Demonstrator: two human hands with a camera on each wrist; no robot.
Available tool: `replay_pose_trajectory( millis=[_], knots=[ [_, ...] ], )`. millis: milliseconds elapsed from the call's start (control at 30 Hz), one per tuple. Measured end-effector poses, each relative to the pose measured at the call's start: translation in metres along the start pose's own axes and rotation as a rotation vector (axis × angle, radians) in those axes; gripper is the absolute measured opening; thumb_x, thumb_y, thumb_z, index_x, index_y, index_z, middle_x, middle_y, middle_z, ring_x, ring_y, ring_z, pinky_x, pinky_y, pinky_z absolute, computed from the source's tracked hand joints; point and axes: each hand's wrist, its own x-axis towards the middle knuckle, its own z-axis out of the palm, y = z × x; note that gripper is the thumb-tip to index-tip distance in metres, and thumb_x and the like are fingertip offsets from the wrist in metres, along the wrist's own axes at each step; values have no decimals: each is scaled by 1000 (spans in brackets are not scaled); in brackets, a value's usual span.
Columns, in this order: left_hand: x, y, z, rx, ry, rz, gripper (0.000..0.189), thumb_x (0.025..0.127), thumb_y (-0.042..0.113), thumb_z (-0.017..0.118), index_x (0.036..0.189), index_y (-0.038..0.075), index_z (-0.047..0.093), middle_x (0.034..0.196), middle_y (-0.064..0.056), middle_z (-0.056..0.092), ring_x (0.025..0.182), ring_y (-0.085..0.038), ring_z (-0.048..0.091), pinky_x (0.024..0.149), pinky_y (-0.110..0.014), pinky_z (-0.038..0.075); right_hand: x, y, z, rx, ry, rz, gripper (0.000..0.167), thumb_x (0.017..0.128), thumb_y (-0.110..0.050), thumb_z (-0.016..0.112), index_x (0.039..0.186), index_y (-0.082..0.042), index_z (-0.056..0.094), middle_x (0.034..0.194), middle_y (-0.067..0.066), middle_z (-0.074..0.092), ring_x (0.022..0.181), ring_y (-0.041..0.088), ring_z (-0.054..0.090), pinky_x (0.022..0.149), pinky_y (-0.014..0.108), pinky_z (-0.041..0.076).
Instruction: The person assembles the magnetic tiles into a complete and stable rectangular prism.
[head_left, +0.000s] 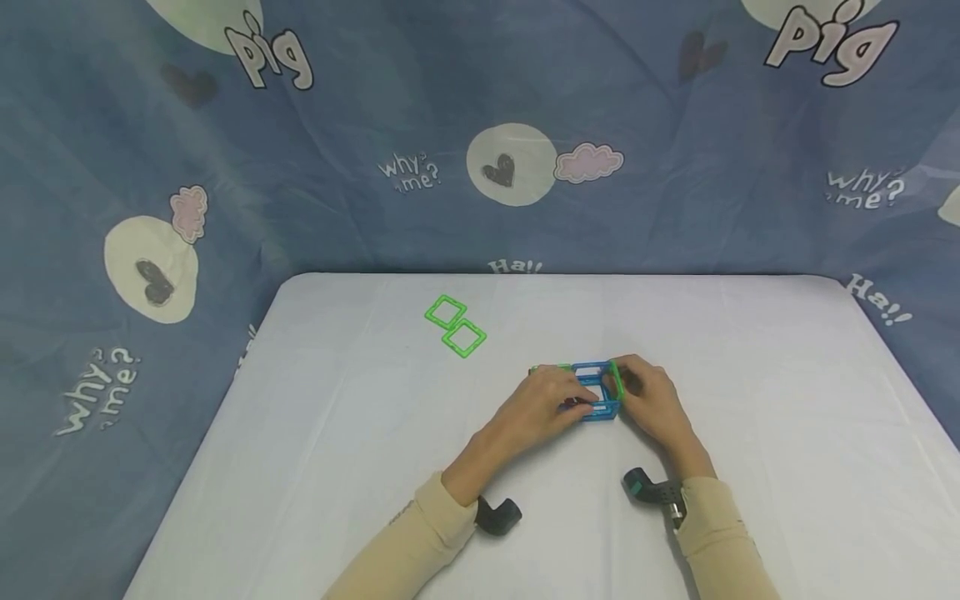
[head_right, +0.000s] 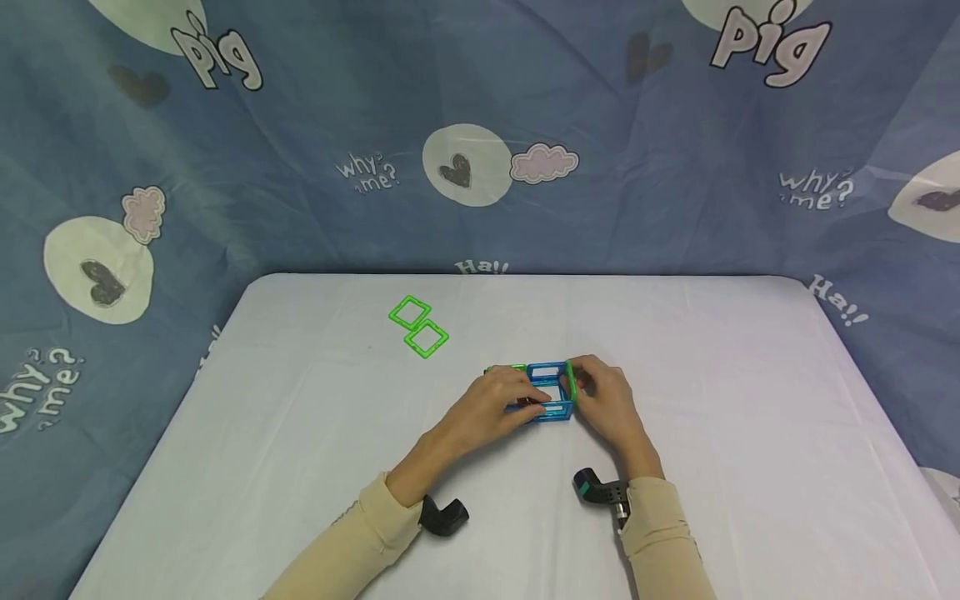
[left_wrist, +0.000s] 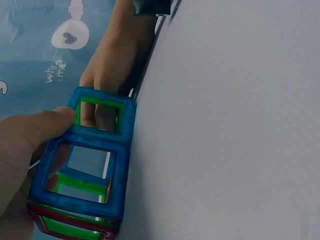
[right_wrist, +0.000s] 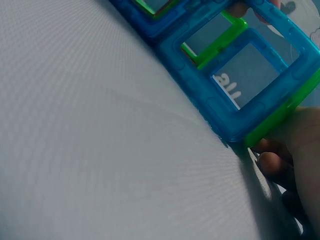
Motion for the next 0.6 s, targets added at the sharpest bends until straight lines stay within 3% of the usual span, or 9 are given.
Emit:
replay_pose_trajectory(
  millis=[600],
  knots=[
    [-1,-3,-1,-92,55,0,15,85,22,70,98,15,72,85,5,67,78,-6,62,78,-19,46,1,1,-1,28,-4,-17,20,89,-18,65,107,-8,63,94,8,69,89,25,61,92,50,45]
  ],
)
